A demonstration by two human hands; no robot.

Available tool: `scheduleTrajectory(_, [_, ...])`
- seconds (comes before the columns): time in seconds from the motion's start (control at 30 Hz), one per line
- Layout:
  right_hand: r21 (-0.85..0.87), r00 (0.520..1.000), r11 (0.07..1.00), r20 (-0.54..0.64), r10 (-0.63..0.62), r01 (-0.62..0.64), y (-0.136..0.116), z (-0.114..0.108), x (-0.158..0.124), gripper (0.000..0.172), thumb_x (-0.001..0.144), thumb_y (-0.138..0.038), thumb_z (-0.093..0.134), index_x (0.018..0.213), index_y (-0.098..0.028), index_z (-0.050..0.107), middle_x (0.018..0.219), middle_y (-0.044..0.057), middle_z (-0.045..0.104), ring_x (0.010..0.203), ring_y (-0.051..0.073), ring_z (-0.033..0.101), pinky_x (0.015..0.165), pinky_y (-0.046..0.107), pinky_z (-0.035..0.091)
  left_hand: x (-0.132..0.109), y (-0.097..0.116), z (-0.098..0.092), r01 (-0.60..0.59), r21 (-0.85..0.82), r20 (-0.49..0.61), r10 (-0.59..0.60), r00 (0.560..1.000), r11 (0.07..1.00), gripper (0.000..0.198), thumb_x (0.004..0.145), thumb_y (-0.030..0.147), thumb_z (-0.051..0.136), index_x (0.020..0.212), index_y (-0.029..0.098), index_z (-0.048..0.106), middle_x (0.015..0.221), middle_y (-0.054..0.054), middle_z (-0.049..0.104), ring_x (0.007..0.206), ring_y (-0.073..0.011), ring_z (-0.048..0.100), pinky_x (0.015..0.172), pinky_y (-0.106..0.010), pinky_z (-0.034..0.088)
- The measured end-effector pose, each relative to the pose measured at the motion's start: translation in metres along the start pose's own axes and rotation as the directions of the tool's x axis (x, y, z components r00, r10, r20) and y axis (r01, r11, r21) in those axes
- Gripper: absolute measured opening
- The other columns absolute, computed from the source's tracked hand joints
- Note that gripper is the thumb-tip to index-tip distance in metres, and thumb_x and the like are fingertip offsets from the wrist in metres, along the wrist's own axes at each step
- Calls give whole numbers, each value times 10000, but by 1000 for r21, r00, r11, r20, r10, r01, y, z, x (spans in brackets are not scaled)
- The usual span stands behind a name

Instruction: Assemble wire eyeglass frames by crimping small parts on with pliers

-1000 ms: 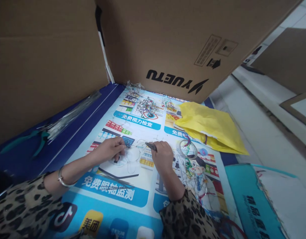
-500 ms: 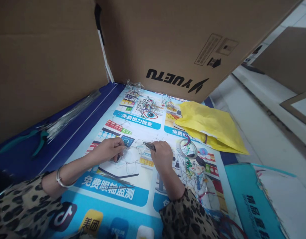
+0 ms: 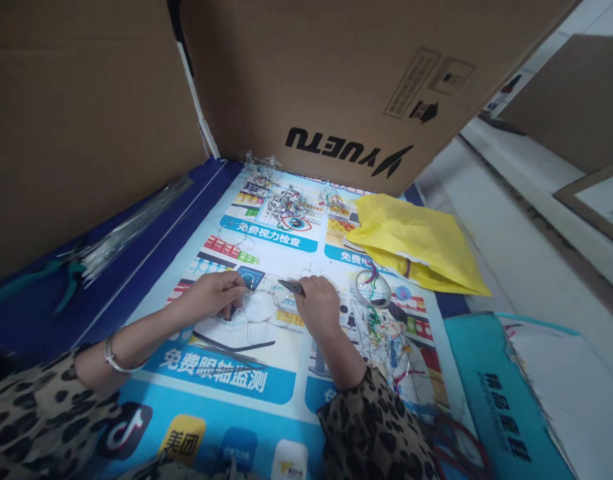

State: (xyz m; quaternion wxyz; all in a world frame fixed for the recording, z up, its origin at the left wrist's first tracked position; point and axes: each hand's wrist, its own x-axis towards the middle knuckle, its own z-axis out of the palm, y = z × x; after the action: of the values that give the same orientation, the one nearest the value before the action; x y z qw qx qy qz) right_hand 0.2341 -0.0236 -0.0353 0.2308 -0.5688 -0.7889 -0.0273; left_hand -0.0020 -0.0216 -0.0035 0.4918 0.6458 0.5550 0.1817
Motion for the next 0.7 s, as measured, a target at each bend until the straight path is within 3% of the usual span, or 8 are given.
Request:
scheduleTrajectory(0.13, [8, 999, 1000, 37, -24, 24, -7, 0, 0, 73, 766, -179, 541, 750, -206, 608, 729, 24, 627, 733, 165, 536, 686, 264, 388, -2, 3, 0, 9, 25, -10, -9, 1000, 1000, 192, 809, 316, 455, 713, 178, 546, 469, 44, 563, 416, -101, 530, 462, -203, 365])
scheduleTrajectory(0.7, [87, 997, 996, 62, -34, 28, -24, -1, 0, 111, 757, -149, 512, 713, -200, 601, 695, 23, 620, 718, 169, 540, 672, 257, 392, 0, 3, -1, -58, 142, 30, 55, 998, 988, 271, 811, 388, 449, 686, 200, 597, 521, 43, 573, 459, -117, 571, 498, -209, 364])
